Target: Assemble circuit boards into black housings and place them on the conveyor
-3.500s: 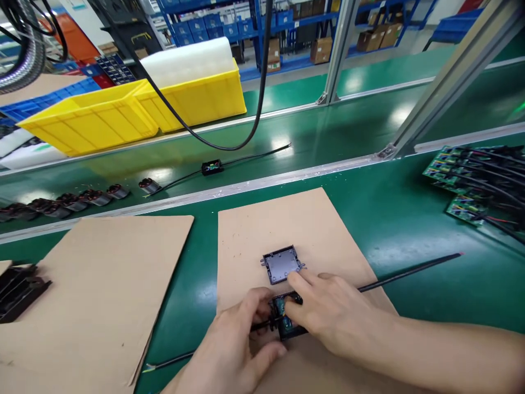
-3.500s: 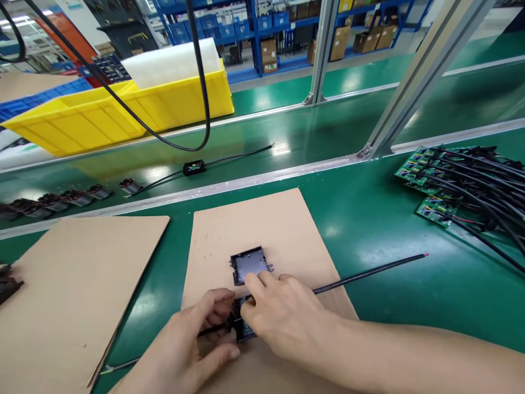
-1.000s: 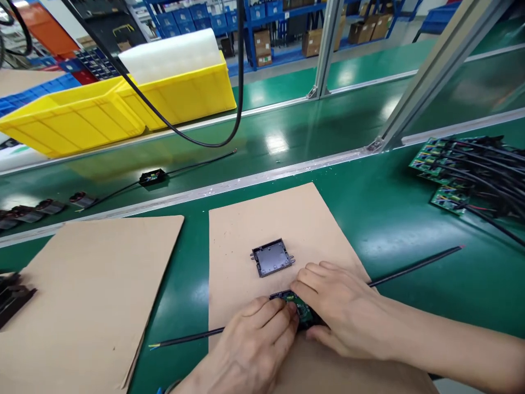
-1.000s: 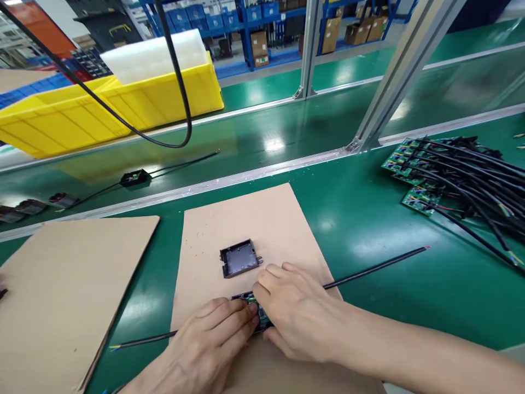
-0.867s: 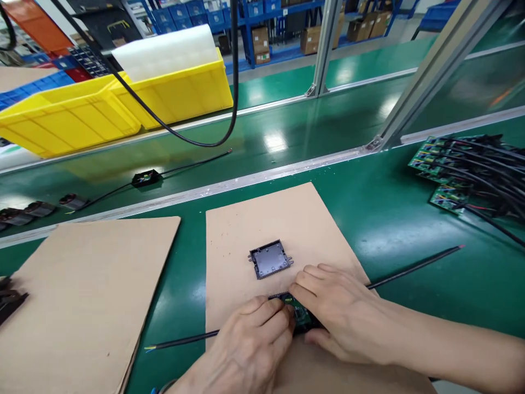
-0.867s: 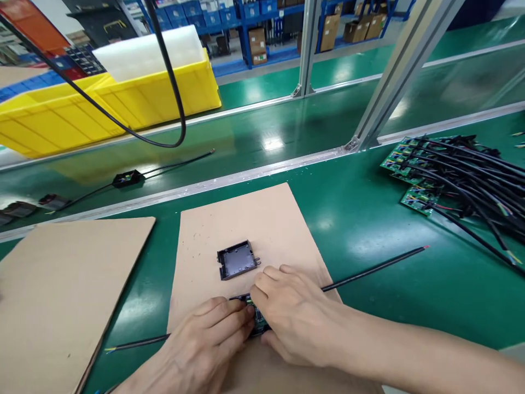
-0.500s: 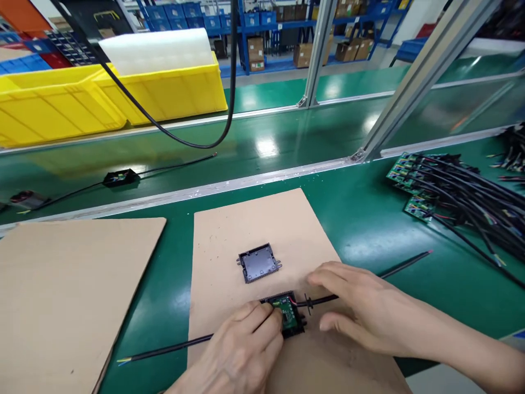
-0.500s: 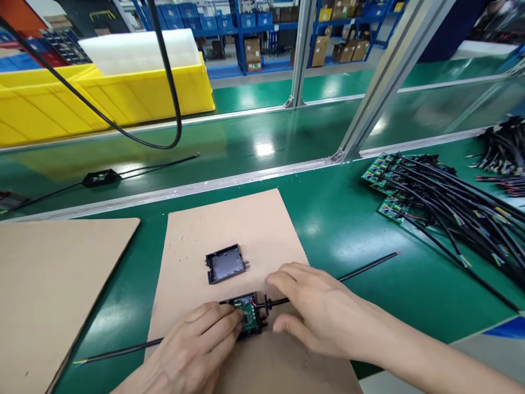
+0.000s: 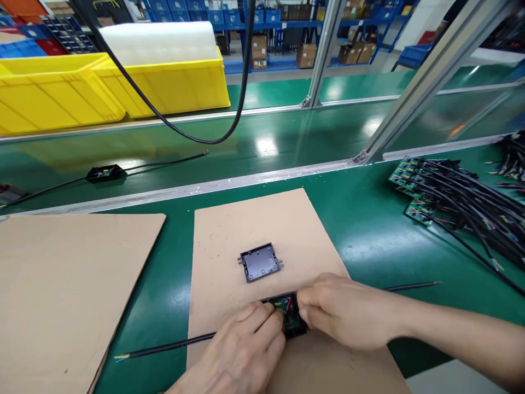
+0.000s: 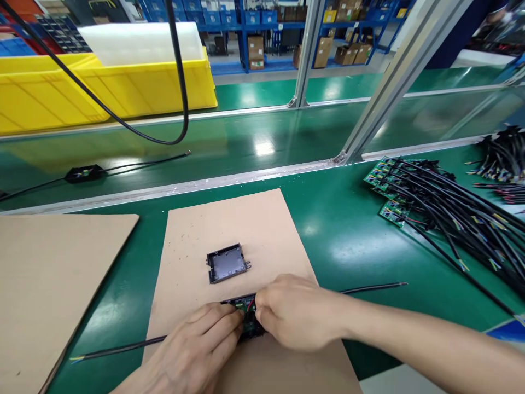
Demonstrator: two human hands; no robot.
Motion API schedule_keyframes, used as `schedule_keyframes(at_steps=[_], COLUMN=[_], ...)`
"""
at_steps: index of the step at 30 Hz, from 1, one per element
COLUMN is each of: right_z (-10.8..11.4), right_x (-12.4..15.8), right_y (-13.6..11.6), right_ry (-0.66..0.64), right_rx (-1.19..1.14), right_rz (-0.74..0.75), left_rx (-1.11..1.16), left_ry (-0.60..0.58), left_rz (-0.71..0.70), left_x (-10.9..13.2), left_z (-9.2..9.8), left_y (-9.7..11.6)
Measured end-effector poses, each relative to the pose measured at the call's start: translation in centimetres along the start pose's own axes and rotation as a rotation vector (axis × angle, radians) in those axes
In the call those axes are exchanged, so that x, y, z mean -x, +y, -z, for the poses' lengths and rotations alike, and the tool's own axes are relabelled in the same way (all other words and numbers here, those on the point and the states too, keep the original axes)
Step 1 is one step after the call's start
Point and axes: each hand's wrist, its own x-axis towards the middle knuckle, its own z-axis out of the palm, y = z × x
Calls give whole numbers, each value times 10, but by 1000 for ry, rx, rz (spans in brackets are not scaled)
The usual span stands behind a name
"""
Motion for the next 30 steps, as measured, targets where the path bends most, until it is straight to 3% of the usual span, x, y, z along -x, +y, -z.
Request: schedule_keyframes(at_steps=[3,6,11,14,20,24,30], right_z=[15,23,32,35,30,23,14], right_x=[-14,-22,-27,-28,-22,-18,-24], right_y=[8,13,1,-5,-9,-10,-6], right_ry=[-199,-240,-331,-390,-288,-250,-158], right_rx=[-157,-156,42,47,177,116,276], right_rz=[-52,-122,-38,-58,-51,27,-49], left_rx=[20,23,-64,-93,-106,-71,-20], left_ry=[-25,-39,-25,-13,-69,-5,-7], left_rz=[17,29,47,4,54,19,-8], left_x=[-2,-6,-12,-13,-5,-2,-12], left_z=[2,7,9,6,2,-1,5], left_y=[0,1,2,3,3,0,3])
